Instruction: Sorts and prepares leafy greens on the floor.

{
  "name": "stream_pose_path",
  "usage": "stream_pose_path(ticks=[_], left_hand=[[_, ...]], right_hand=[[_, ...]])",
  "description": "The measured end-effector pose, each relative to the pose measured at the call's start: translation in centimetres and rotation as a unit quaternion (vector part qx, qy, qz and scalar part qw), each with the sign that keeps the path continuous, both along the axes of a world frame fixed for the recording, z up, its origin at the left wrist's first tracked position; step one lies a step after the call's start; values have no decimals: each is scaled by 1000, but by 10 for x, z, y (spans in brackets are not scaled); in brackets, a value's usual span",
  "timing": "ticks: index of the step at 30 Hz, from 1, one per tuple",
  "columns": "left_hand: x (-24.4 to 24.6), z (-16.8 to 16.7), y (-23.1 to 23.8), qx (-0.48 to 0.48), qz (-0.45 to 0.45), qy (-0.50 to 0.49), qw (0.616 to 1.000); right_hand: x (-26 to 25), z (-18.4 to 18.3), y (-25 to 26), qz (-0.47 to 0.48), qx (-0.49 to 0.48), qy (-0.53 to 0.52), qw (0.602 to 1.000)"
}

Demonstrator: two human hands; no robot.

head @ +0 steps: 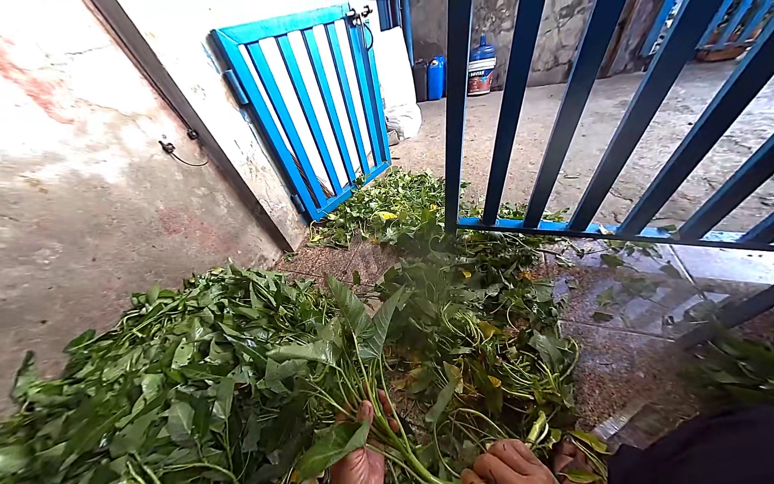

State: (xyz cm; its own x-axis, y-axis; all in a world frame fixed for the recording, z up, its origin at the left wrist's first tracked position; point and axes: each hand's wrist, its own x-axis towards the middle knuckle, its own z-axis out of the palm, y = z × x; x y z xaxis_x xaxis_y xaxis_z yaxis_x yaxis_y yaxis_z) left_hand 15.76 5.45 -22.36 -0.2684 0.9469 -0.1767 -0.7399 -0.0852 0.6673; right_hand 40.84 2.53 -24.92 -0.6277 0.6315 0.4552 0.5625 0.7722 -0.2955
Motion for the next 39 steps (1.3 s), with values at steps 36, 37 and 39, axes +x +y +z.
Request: stream_pose_path(ticks=[36,37,39], left_hand=[[13,4,-6,98,-130,43,986],[13,4,-6,93,-132,33,986],[13,4,-6,94,-140,16,986]], right_hand=[[-94,99,66,40,-331,601,727],[-94,99,66,43,-336,601,724],[-93,99,66,41,-336,600,725]])
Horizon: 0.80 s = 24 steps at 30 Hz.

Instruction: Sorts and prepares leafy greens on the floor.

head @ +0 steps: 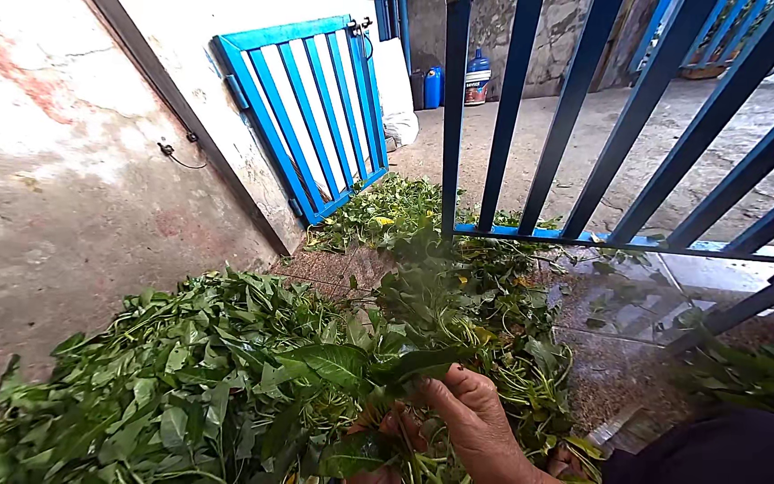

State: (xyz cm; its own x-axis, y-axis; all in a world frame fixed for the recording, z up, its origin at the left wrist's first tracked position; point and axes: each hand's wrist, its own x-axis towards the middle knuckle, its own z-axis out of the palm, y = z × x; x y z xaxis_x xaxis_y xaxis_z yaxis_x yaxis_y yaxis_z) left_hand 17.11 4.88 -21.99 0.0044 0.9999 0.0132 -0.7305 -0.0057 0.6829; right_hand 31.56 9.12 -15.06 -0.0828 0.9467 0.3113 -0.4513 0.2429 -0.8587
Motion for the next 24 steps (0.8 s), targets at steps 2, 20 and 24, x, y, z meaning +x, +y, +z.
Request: stream_pose_path(ticks=[2,20,24], left_hand=[[0,0,0,-6,-10,-14,1000],[3,-9,2,30,-56,-89,994],[4,-7,3,15,-49,-80,996]], right_hand=[[2,0,1,2,-4,0,1000],[4,2,19,-62,-232,7,971],[2,-17,12,-168,-23,-180,969]])
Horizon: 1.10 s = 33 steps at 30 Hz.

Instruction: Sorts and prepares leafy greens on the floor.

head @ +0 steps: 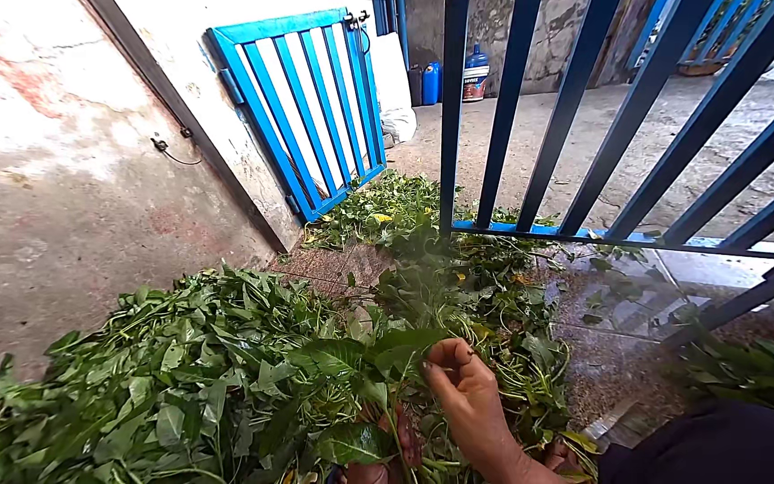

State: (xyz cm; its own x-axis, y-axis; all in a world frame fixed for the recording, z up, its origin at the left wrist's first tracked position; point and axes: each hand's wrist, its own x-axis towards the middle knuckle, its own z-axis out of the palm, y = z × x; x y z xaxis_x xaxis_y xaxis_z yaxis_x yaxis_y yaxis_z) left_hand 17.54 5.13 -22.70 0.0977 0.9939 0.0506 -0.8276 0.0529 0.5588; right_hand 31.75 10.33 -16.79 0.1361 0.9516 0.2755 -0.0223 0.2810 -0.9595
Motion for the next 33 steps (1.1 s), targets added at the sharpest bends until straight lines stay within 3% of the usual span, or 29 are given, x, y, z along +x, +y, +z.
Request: stream_pose_path(ticks=[4,8,11,13,15,18,19,24,27,33], left_hand=[[0,0,-1,-13,9,17,1000],[7,11,-7,8,40,47,998],[5,9,-8,22,39,56,997],[4,8,-3,10,12,41,999],[2,5,1,8,-2,39,999],[-4,-10,-1,28,-11,29,999],[-4,-12,-2,30,-14,28,999],[-4,-18,-6,9,11,58,998],[-2,-14,-5,9,-6,50,999],[-4,-14,-4,-1,-8,55,998]], right_hand=[[-1,-7,-10,-105,174,-159,966],[-3,2,-15,-126,203,-200,950],[-5,9,-12,-109,180,-151,966],[-4,13,-11,-81,151,-55,984],[2,18,-11,-38,73,92,992],[8,17,-4,6,-107,252,962],[12,11,-3,45,-124,242,961],[16,10,-14,217,-28,116,969],[13,3,-7,243,2,68,968],[10,0,-10,227,7,99,969]])
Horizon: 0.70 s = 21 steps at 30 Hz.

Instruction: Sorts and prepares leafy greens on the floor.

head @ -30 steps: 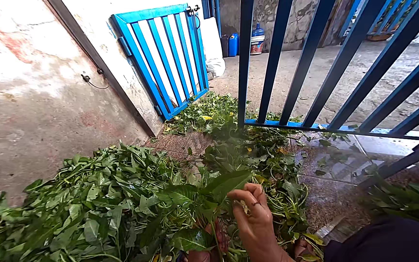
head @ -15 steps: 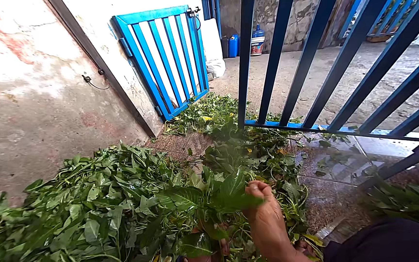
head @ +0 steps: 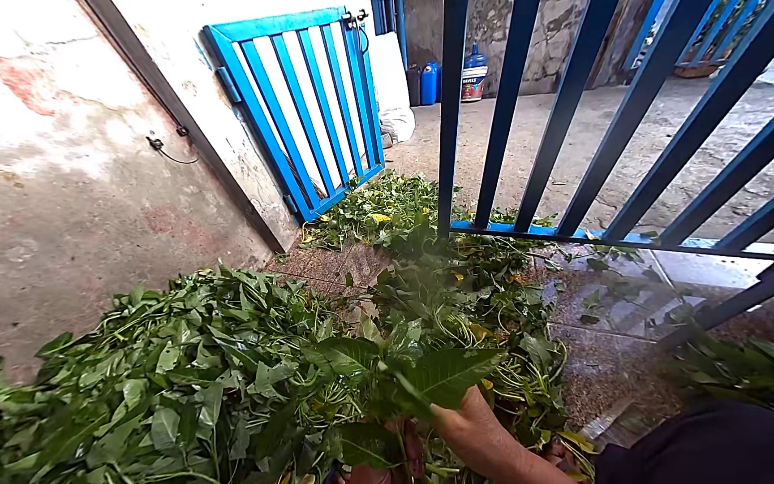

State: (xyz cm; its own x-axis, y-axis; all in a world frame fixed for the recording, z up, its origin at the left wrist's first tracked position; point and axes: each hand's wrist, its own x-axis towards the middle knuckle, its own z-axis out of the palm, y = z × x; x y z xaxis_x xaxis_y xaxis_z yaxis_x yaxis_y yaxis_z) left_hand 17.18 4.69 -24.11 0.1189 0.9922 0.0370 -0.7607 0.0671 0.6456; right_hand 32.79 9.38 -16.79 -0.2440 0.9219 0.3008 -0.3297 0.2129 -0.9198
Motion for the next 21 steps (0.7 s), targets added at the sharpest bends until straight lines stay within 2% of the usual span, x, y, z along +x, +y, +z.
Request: stream_pose_path(ticks=[4,8,12,15,18,21], left_hand=[[4,5,3,2,-20,-26,999],[5,9,1,-13,-23,-48,999],[5,9,2,-32,-1,-47,998],[11,23,2,-59,38,-14,997],[15,20,4,-62,113,41,991],[21,17,8,-65,132,70,987]], right_hand=[[-3,-7,-2,-29,-11,-6,999],[-9,-6,-2,-61,-106,20,992],[-9,-3,-13,-89,-126,71,986],[-1,4,-28,-78,-159,24,984],[12,-19,-28,-26,7,-11,1000],[25,-32,-29,-60,133,-96,985]])
